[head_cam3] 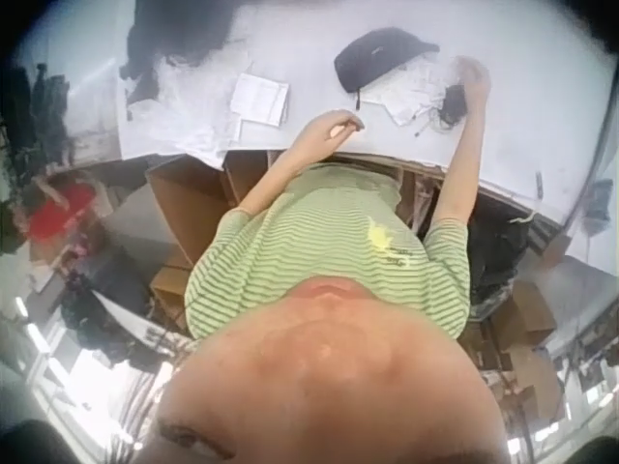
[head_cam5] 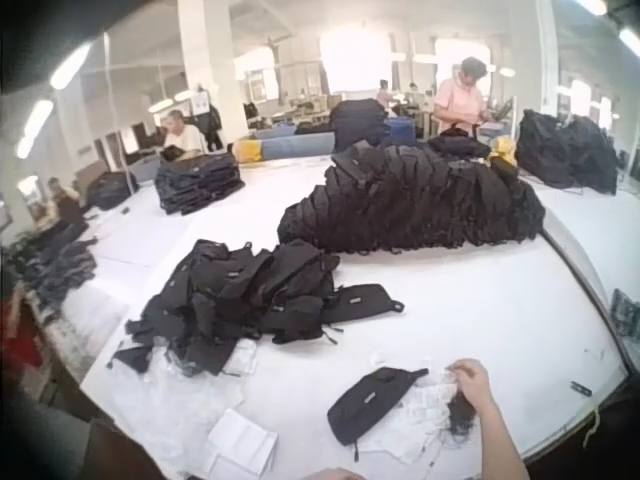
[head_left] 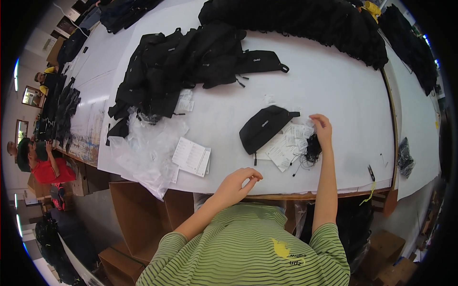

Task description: Attaching tags and labels to black storage pouches and organizing them in a workshop.

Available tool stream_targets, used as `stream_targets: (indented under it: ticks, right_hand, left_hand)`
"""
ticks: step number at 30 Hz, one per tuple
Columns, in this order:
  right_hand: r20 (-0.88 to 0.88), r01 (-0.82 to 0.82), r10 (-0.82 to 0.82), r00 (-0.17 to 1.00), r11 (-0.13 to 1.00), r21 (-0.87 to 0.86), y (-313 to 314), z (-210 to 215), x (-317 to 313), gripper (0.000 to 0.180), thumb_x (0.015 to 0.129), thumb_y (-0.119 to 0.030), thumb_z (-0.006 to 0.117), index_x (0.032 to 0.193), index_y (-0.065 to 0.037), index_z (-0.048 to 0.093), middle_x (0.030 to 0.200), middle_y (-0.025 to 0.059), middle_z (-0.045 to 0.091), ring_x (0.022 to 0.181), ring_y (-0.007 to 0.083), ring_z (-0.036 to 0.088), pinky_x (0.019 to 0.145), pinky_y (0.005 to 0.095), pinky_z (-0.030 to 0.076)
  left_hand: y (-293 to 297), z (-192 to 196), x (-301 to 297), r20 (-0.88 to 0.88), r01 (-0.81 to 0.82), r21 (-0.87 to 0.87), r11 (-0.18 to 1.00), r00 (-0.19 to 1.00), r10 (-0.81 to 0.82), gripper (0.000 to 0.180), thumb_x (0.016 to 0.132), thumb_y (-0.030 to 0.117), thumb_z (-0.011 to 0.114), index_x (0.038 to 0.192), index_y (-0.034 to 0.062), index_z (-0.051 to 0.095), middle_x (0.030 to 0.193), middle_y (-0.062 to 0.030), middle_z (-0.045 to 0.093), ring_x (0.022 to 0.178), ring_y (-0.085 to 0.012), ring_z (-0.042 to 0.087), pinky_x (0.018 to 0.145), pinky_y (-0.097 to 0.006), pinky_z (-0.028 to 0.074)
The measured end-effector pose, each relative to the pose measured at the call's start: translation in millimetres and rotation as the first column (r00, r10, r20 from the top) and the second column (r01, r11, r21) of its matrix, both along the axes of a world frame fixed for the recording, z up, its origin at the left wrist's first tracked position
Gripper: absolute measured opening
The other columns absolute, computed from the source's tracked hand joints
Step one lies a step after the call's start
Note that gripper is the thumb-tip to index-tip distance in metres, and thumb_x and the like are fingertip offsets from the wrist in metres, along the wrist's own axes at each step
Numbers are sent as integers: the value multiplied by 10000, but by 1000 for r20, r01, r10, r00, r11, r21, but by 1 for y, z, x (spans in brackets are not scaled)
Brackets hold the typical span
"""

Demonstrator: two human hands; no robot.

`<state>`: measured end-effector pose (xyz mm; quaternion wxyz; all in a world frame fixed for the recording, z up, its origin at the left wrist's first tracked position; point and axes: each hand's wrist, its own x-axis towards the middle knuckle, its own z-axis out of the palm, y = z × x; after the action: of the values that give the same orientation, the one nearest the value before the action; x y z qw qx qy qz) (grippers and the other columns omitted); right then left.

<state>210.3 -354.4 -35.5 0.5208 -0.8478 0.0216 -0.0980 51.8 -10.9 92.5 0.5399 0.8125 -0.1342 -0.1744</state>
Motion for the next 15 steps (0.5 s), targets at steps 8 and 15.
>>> stream_targets:
  ticks: [8,15]
  right_hand:
    - [374,502,-452,810,864,-44,-25,77,-117,156,873,-86,551,936,-80,693,913,24,695,892,162,610,799,291,427]
    - [387,884,-883,265,383,268,-153,-3,-327,114,799,-3,586,870,-43,666,777,65,650,655,126,578,615,221,441]
  left_hand:
    - [-8,-39,-50,-96,125,36,992,988,-121,141,921,97,550,1004,6,620,932,-90,637,874,-203,613,783,-299,486]
    - [-16,-76,-81,-112,71,61,996,992,-64,139,939,91,538,981,-13,620,900,-74,654,871,-139,602,819,-261,450]
